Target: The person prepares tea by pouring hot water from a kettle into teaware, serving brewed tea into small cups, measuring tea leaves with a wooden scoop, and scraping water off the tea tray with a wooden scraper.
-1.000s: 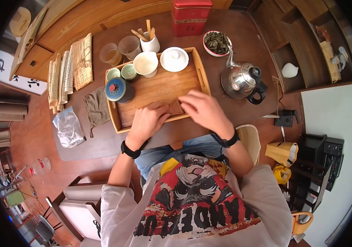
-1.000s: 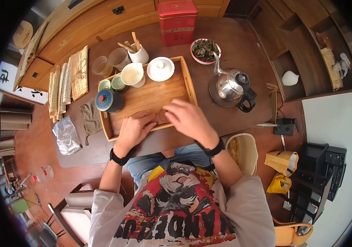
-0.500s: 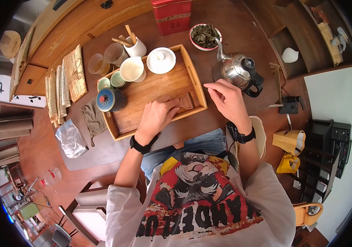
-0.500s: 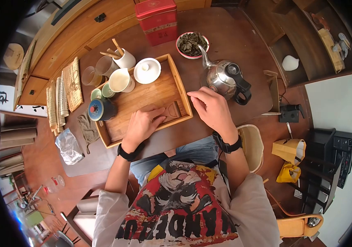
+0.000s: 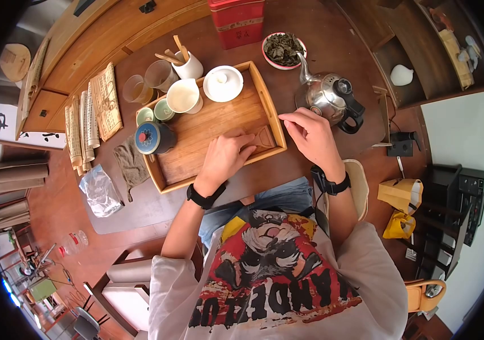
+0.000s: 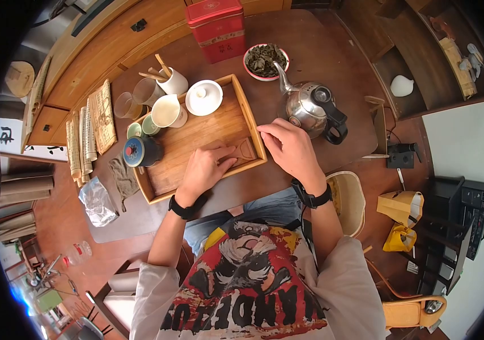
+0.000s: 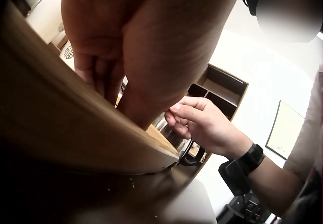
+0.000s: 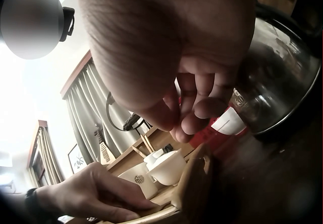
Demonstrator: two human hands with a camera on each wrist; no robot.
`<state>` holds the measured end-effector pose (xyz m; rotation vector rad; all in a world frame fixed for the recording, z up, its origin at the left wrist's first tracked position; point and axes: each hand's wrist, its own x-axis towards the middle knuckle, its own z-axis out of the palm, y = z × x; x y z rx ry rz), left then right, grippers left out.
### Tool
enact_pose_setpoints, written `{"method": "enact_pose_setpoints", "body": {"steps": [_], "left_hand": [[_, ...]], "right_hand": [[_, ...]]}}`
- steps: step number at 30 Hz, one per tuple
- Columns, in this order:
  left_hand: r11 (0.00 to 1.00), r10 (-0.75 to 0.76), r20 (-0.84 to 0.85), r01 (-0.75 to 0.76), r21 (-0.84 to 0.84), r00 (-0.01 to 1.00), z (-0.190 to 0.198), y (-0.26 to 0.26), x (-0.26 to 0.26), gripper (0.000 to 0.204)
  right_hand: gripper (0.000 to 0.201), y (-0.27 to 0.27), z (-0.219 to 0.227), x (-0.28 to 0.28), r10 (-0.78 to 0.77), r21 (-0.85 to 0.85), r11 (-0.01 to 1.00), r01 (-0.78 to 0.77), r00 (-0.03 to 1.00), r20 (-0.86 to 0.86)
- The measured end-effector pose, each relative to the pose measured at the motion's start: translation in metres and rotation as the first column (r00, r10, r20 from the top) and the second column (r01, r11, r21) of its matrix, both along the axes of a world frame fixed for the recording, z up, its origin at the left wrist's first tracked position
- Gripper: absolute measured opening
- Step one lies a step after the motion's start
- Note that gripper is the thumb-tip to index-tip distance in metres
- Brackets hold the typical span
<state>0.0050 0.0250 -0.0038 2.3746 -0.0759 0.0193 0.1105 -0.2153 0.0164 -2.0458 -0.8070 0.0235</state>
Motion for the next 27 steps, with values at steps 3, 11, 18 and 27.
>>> {"method": "enact_pose_setpoints", "body": {"steps": [3,11,18,27], "left_hand": [[0.99,0.04,-0.066,-0.049,-0.131,0.997,-0.004,0.0,0.004,0.026],[0.816,0.208,-0.396,-0.382,-0.433,0.894,-0.007,-0.019,0.012,0.022],[0.677,0.179,-0.385,-0.397,-0.62,0.905,-0.011,-0.025,0.006,0.018],[0.614,0.34,-0.132,-0.326,-0.718,0.931,0.024,-0.013,0.079,0.027]], "right_hand": [[0.02,0.0,0.001,-0.001,-0.002,0.001,1.0,0.002,1.0,-0.008],[0.017,-0.008,0.006,-0.006,-0.038,-0.018,0.999,0.037,0.999,-0.036],[0.017,-0.012,0.006,-0.006,-0.056,-0.018,0.998,0.056,0.997,-0.046],[0.015,-0.026,0.009,-0.008,-0.092,0.008,0.996,0.093,0.996,-0.016]]}}
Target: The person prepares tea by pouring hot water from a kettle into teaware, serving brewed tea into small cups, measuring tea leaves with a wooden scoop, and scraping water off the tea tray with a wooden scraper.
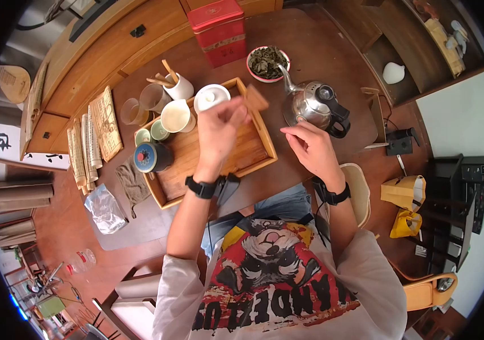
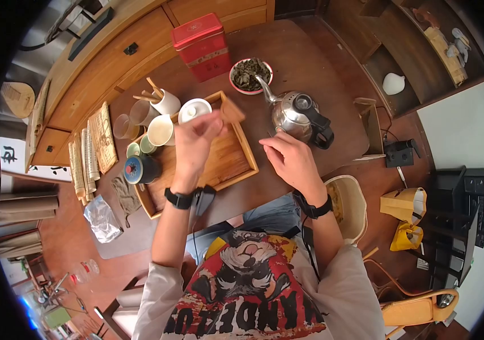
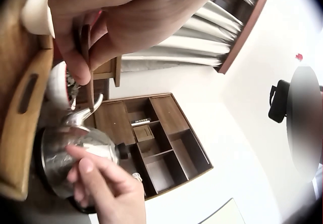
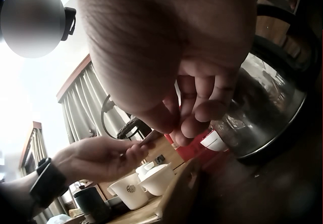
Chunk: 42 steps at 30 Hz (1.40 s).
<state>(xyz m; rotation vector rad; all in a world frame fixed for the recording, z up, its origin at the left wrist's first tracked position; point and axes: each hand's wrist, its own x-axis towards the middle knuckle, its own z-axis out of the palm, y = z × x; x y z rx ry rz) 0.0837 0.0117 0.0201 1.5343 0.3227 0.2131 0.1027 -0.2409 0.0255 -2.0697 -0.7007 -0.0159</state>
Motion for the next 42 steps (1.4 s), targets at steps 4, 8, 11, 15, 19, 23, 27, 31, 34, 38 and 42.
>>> {"method": "enact_pose_setpoints", "body": {"steps": [4,8,11,15,19,23,27,31,34,38,42], "left_hand": [[0.903,0.048,0.193,-0.125,0.412,0.98,0.053,-0.004,0.055,0.025],[0.822,0.028,0.323,-0.206,0.532,0.946,0.067,-0.013,0.09,0.022],[0.832,0.016,0.396,-0.231,0.504,0.918,0.074,-0.022,0.098,0.021],[0.799,0.044,0.49,-0.325,0.505,0.87,0.076,-0.03,0.097,0.021],[0.808,0.016,0.358,-0.223,0.546,0.934,0.062,-0.024,0.104,0.021],[0.788,0.004,0.386,-0.24,0.567,0.923,0.054,-0.024,0.108,0.021],[0.761,-0.009,0.428,-0.272,0.589,0.904,0.053,-0.02,0.112,0.021],[0.744,-0.012,0.335,-0.215,0.633,0.942,0.041,-0.015,0.117,0.021],[0.725,-0.023,0.279,-0.176,0.666,0.96,0.04,-0.015,0.113,0.021],[0.759,0.02,0.279,-0.196,0.621,0.96,0.051,-0.008,0.079,0.021],[0.738,0.061,0.263,-0.221,0.637,0.963,0.049,-0.01,0.023,0.016]], "right_hand": [[0.017,-0.001,-0.002,-0.006,0.009,0.049,0.999,-0.011,0.999,0.045],[0.016,-0.006,-0.003,-0.011,0.004,0.044,0.999,-0.006,0.998,0.062],[0.016,-0.013,-0.002,-0.012,-0.014,0.025,1.0,0.013,0.999,0.047],[0.016,-0.018,-0.006,-0.009,-0.022,0.026,0.999,0.021,0.998,0.061],[0.016,-0.017,-0.006,-0.01,-0.007,0.033,0.999,0.005,0.999,0.051],[0.016,-0.013,-0.002,-0.009,0.0,0.033,0.999,-0.002,0.999,0.049],[0.016,-0.011,-0.002,-0.005,0.013,0.037,0.999,-0.015,0.998,0.059],[0.016,-0.01,-0.002,-0.004,0.032,0.035,0.999,-0.033,0.999,0.035],[0.016,-0.01,-0.003,-0.007,0.031,0.03,0.999,-0.032,0.999,0.044],[0.016,-0.012,-0.003,-0.006,0.021,0.017,1.0,-0.021,0.999,0.035],[0.016,-0.013,-0.004,-0.004,0.014,0.003,1.0,-0.014,0.999,0.037]]}}
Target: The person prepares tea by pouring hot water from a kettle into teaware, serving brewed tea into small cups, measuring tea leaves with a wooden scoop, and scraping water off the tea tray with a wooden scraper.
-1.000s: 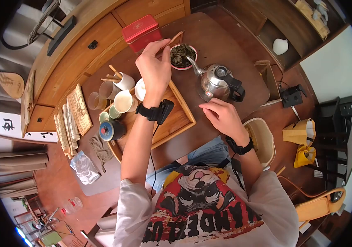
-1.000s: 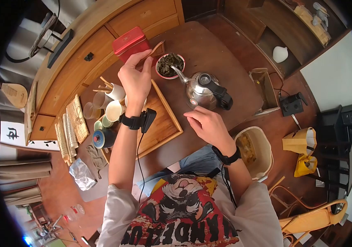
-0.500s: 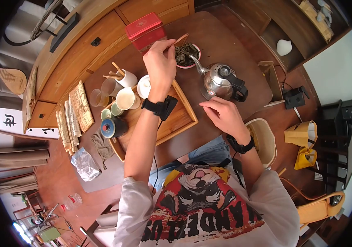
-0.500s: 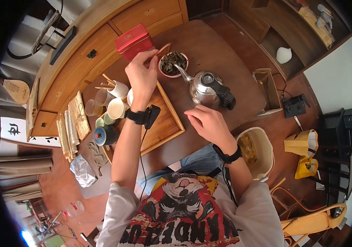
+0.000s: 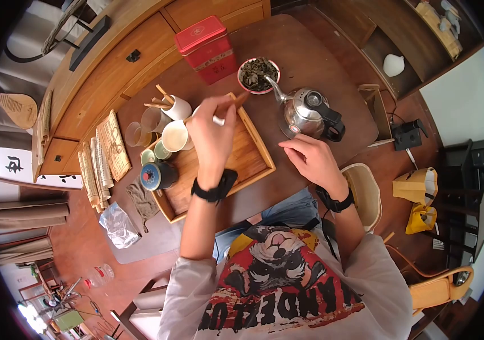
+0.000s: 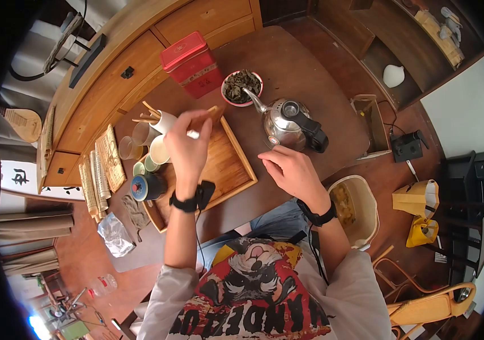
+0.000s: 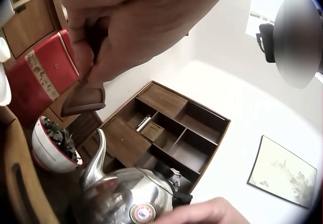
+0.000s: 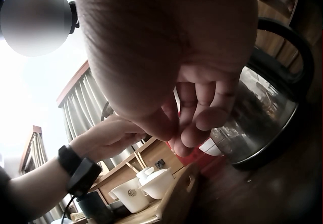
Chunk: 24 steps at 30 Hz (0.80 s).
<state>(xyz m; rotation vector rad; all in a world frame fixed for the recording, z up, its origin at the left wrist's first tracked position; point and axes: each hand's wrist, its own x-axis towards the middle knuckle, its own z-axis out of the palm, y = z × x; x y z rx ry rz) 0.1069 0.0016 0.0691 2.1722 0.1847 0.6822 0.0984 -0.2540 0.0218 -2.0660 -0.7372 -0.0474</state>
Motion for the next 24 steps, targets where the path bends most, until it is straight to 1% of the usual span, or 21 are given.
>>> {"method": "enact_pose_setpoints", "body": {"steps": [1,3,4,6,7,9,10,11,13,17,19,20,22,23,24], "left_hand": [[1.0,0.002,-0.004,-0.002,0.0,1.0,-0.002,-0.002,-0.014,0.016],[0.997,-0.02,-0.074,0.025,0.077,0.997,-0.008,-0.004,-0.035,0.01],[0.997,-0.015,-0.075,0.02,0.078,0.997,-0.018,-0.003,-0.04,0.01],[0.959,0.003,-0.142,0.037,0.28,0.99,-0.043,0.0,-0.047,0.012],[0.96,0.009,-0.142,0.031,0.279,0.99,-0.051,0.001,-0.048,0.012],[0.888,0.0,-0.191,0.088,0.452,0.982,-0.06,0.001,-0.046,0.018],[0.86,0.011,-0.226,0.106,0.499,0.974,-0.06,-0.001,-0.044,0.022],[0.861,0.013,-0.224,0.103,0.498,0.975,-0.063,-0.003,-0.041,0.022],[0.809,0.026,-0.21,0.103,0.579,0.977,-0.071,-0.004,-0.033,0.019],[0.828,0.042,-0.253,0.108,0.55,0.967,-0.077,-0.012,-0.025,0.026],[0.807,0.113,-0.339,0.113,0.58,0.934,-0.075,-0.014,-0.022,0.02],[0.808,0.113,-0.339,0.113,0.579,0.934,-0.075,-0.015,-0.021,0.02],[0.766,0.128,-0.342,0.127,0.63,0.931,-0.074,-0.016,-0.021,0.017],[0.767,0.128,-0.345,0.128,0.629,0.93,-0.074,-0.015,-0.02,0.017],[0.742,0.093,-0.326,0.153,0.653,0.941,-0.074,-0.013,-0.019,0.015]], "right_hand": [[0.015,0.001,0.0,0.001,0.002,0.007,1.0,-0.002,1.0,0.002],[0.015,0.003,-0.001,0.003,0.009,0.015,1.0,-0.009,1.0,0.004],[0.015,0.005,-0.001,0.004,0.013,0.014,1.0,-0.013,1.0,0.006],[0.015,0.008,-0.001,0.005,0.023,0.013,1.0,-0.023,1.0,0.009],[0.016,0.01,-0.001,0.004,0.035,0.008,0.999,-0.035,0.999,0.013],[0.016,0.013,0.0,0.004,0.051,0.0,0.999,-0.051,0.998,0.02],[0.016,0.015,0.001,0.003,0.054,-0.013,0.998,-0.054,0.998,0.012],[0.016,0.016,0.003,0.002,0.056,-0.026,0.998,-0.056,0.998,0.003],[0.016,0.018,0.005,0.0,0.06,-0.028,0.998,-0.059,0.998,0.007],[0.016,0.017,0.006,-0.003,0.062,-0.039,0.997,-0.062,0.998,0.003],[0.016,0.016,0.006,-0.004,0.06,-0.045,0.997,-0.06,0.998,-0.002],[0.016,0.015,0.006,-0.004,0.059,-0.048,0.997,-0.059,0.998,-0.006],[0.016,0.015,0.006,-0.003,0.061,-0.049,0.997,-0.061,0.998,-0.008],[0.016,0.015,0.007,-0.004,0.062,-0.05,0.997,-0.062,0.998,-0.009],[0.016,0.015,0.006,-0.004,0.063,-0.05,0.997,-0.063,0.998,-0.013]]}}
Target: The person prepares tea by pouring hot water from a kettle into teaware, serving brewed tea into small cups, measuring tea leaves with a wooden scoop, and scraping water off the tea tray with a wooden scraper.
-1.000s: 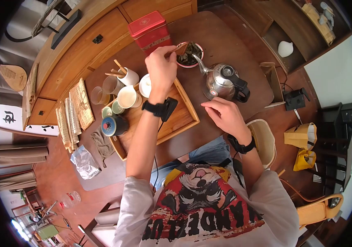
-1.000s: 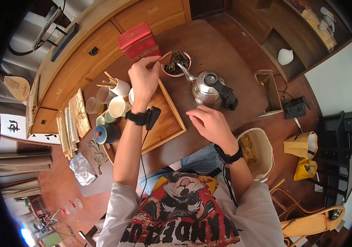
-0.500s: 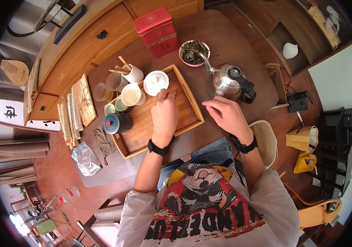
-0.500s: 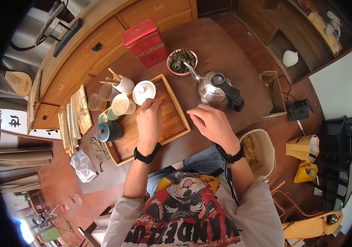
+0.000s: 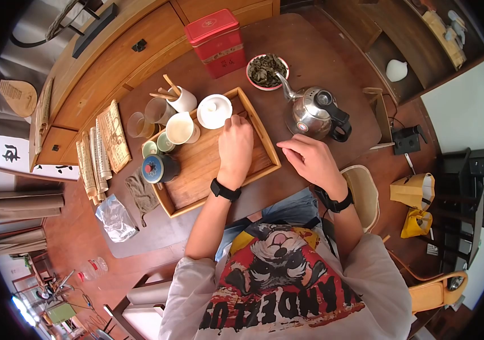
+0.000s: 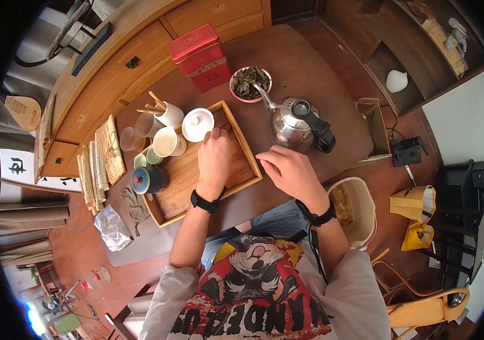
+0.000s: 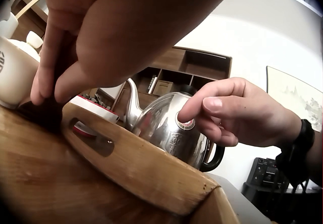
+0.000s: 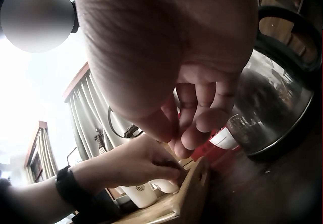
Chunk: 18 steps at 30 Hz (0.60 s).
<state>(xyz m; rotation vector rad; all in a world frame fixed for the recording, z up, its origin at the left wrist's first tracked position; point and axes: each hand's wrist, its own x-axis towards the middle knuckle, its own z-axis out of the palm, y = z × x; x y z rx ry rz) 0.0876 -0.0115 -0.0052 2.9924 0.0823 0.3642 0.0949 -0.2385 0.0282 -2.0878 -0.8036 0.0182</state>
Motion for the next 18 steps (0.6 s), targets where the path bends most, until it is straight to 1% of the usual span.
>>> {"method": "enact_pose_setpoints", "body": {"steps": [1,2,4,5,8,9,11,12,14,15,17,18], "left_hand": [[0.998,-0.047,0.016,0.047,0.028,0.999,0.0,0.002,-0.001,0.013],[0.999,-0.046,0.012,0.045,0.028,0.999,0.002,0.003,-0.003,0.013],[0.988,-0.137,-0.016,0.137,0.073,0.991,0.007,0.004,-0.011,0.01],[0.988,-0.136,-0.02,0.137,0.072,0.991,0.01,0.003,-0.016,0.01],[0.968,-0.223,-0.085,0.231,0.098,0.971,0.022,-0.008,-0.041,0.008],[0.969,-0.219,-0.089,0.227,0.097,0.972,0.021,-0.013,-0.05,0.008],[0.938,-0.301,-0.066,0.308,0.156,0.951,0.02,-0.023,-0.068,0.011],[0.94,-0.296,-0.068,0.303,0.154,0.953,0.021,-0.027,-0.077,0.011],[0.944,-0.322,-0.122,0.329,0.037,0.939,0.024,-0.033,-0.089,0.009],[0.946,-0.316,-0.121,0.322,0.034,0.941,0.027,-0.03,-0.09,0.009],[0.937,-0.286,-0.088,0.259,-0.234,0.954,0.032,-0.016,-0.085,0.01],[0.938,-0.279,-0.086,0.253,-0.236,0.956,0.032,-0.008,-0.081,0.01]], "right_hand": [[0.016,0.0,0.0,0.0,0.0,0.0,1.0,0.0,1.0,0.008],[0.016,0.001,-0.001,0.0,0.002,-0.001,1.0,-0.002,1.0,0.015],[0.016,0.002,-0.001,0.0,0.009,0.0,1.0,-0.009,1.0,0.012],[0.016,0.003,-0.001,0.0,0.014,0.0,1.0,-0.014,1.0,0.013],[0.016,0.004,-0.003,0.0,0.02,-0.009,1.0,-0.019,1.0,0.005],[0.016,0.005,-0.003,0.0,0.024,-0.009,1.0,-0.024,1.0,0.002],[0.016,0.008,-0.004,0.001,0.019,-0.023,1.0,-0.019,1.0,0.003],[0.016,0.009,-0.004,0.001,0.024,-0.025,0.999,-0.024,1.0,0.0],[0.014,0.012,-0.002,0.001,0.028,-0.05,0.998,-0.029,0.999,-0.019],[0.014,0.013,-0.002,0.001,0.035,-0.052,0.998,-0.036,0.999,-0.019],[0.014,0.016,-0.001,0.001,0.036,-0.06,0.997,-0.037,0.999,-0.011],[0.014,0.016,0.0,0.001,0.043,-0.063,0.997,-0.044,0.999,-0.01]]}}
